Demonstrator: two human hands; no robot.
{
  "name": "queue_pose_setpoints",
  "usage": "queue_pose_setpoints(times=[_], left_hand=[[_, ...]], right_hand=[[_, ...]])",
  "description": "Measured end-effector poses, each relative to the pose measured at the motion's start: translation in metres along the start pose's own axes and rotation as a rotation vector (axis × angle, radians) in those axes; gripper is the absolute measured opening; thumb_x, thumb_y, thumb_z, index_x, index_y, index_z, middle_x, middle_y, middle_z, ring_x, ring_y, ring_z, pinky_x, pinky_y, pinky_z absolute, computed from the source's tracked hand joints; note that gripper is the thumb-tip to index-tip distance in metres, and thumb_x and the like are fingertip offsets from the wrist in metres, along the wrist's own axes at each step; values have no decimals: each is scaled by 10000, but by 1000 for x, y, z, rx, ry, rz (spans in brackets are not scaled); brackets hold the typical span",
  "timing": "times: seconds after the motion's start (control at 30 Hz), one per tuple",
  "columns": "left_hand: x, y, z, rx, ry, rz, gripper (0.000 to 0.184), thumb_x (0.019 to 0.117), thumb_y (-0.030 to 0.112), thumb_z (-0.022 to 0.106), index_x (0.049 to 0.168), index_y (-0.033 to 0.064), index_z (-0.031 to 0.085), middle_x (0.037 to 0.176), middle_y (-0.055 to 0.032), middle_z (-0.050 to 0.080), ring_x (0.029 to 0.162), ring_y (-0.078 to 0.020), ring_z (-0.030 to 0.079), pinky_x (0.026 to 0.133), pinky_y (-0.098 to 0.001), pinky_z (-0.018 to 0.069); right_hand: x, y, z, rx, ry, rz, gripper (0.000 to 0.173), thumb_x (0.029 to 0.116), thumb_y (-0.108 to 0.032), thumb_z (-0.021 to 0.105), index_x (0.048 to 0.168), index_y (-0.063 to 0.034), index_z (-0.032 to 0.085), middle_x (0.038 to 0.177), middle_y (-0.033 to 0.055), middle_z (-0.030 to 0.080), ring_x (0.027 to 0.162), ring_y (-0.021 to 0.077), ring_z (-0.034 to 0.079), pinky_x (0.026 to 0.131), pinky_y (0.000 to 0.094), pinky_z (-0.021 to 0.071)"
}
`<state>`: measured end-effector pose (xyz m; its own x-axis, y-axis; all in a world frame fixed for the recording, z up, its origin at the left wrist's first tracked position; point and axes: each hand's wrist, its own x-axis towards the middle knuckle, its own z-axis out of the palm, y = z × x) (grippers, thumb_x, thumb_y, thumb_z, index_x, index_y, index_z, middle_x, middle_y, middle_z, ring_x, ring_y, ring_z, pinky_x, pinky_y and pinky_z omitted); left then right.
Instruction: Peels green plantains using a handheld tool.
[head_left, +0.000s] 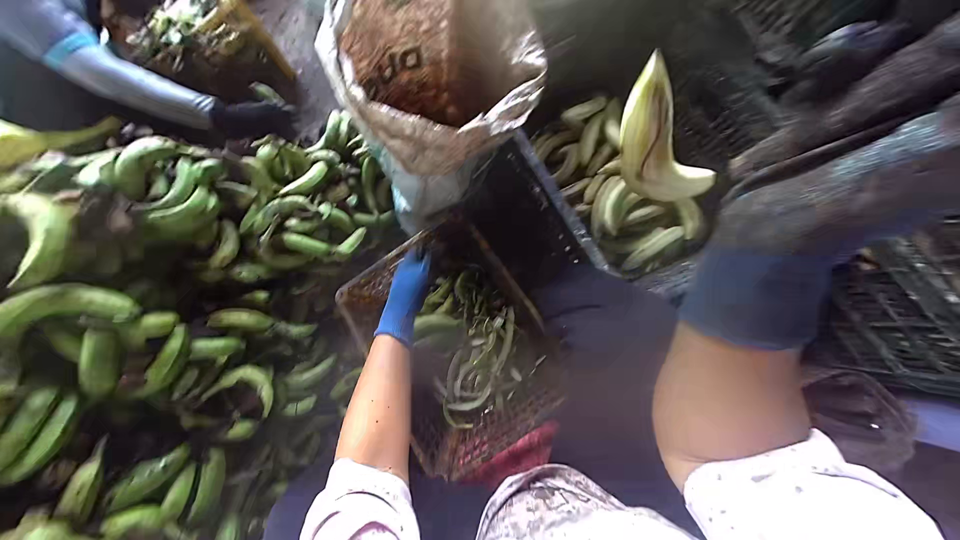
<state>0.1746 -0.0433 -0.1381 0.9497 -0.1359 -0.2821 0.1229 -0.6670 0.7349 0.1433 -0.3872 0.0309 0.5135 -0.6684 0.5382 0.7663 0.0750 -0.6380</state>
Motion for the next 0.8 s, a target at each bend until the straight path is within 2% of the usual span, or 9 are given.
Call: queue_pose_setpoints(times=[0.07, 0.17, 0.27, 0.37, 0.47, 0.6, 0.63, 0.7, 0.8], left_hand=[[18, -92, 32, 379, -170, -230, 559, 984, 488, 567, 1392, 107, 581, 1284, -231, 647, 1193, -414, 620, 989, -652, 485], [11, -155, 59, 731, -333, -477, 732, 967, 388, 639, 1589, 142, 342, 1567, -272, 382, 1403, -492, 419, 1073, -690, 399], [-3, -164, 71, 884, -360, -483, 766, 921, 329, 702, 1583, 175, 349, 1528, -283, 422, 1383, -501, 430, 1040, -686, 428], [-24, -147, 73, 871, -413, -436, 601, 884, 393, 712, 1427, 184, 567, 1384, -200, 603, 1321, -433, 525, 1022, -676, 441], [-40, -105, 66, 545, -358, -385, 665, 864, 347, 759, 1448, 119, 539, 1398, -233, 571, 1320, -425, 526, 1063, -653, 424], [-56, -23, 14, -60, 75, -171, 707, 767, 196, 846, 1383, 39, 537, 1227, -219, 658, 1129, -345, 647, 961, -560, 528], [-66, -11, 0, -247, 200, -69, 725, 748, 164, 858, 1382, 59, 522, 1198, -169, 672, 1063, -270, 674, 907, -489, 574], [-98, 21, -29, -607, 290, 155, 748, 842, 109, 790, 1492, 191, 429, 1296, -83, 633, 1073, -195, 661, 878, -416, 593], [-157, 71, -73, -791, 254, 131, 684, 984, 206, 627, 1563, 405, 321, 1361, 19, 600, 1060, -128, 652, 830, -359, 591]], right_hand=[[-17, -6, 4, -67, -86, 74, 220, 1116, -136, 294, 1278, -91, 438, 1107, 9, 603, 978, 115, 648, 860, 298, 587], [-30, 13, 38, -35, -156, 107, 196, 1064, -186, 487, 1221, -73, 520, 1010, -10, 647, 847, 120, 658, 740, 330, 607], [-47, 27, 56, 27, -364, 154, 247, 971, -109, 638, 1187, 8, 607, 1050, 36, 675, 916, 101, 660, 812, 302, 595], [-54, 27, 61, -112, -531, 123, 382, 937, -140, 700, 1232, 92, 631, 1260, 176, 660, 1163, 186, 636, 1027, 361, 532], [-56, 29, 58, -156, -562, 126, 397, 954, -196, 701, 1234, 80, 643, 1294, 175, 651, 1196, 201, 631, 1040, 373, 532], [-52, 29, 51, -19, -468, 290, 263, 1008, -127, 588, 1224, 21, 604, 1149, 62, 680, 1010, 145, 676, 865, 351, 604], [-53, 28, 51, 8, -405, 351, 229, 1038, -146, 523, 1217, -17, 586, 1073, 31, 682, 960, 145, 683, 827, 364, 616], [-60, 22, 58, 94, -319, 467, 255, 1100, -227, 383, 1246, -69, 520, 980, 16, 646, 882, 147, 662, 792, 353, 601], [-117, -11, 64, 48, -395, 600, 374, 1115, -373, 335, 1379, -127, 433, 995, -2, 640, 841, 149, 669, 772, 368, 610]])
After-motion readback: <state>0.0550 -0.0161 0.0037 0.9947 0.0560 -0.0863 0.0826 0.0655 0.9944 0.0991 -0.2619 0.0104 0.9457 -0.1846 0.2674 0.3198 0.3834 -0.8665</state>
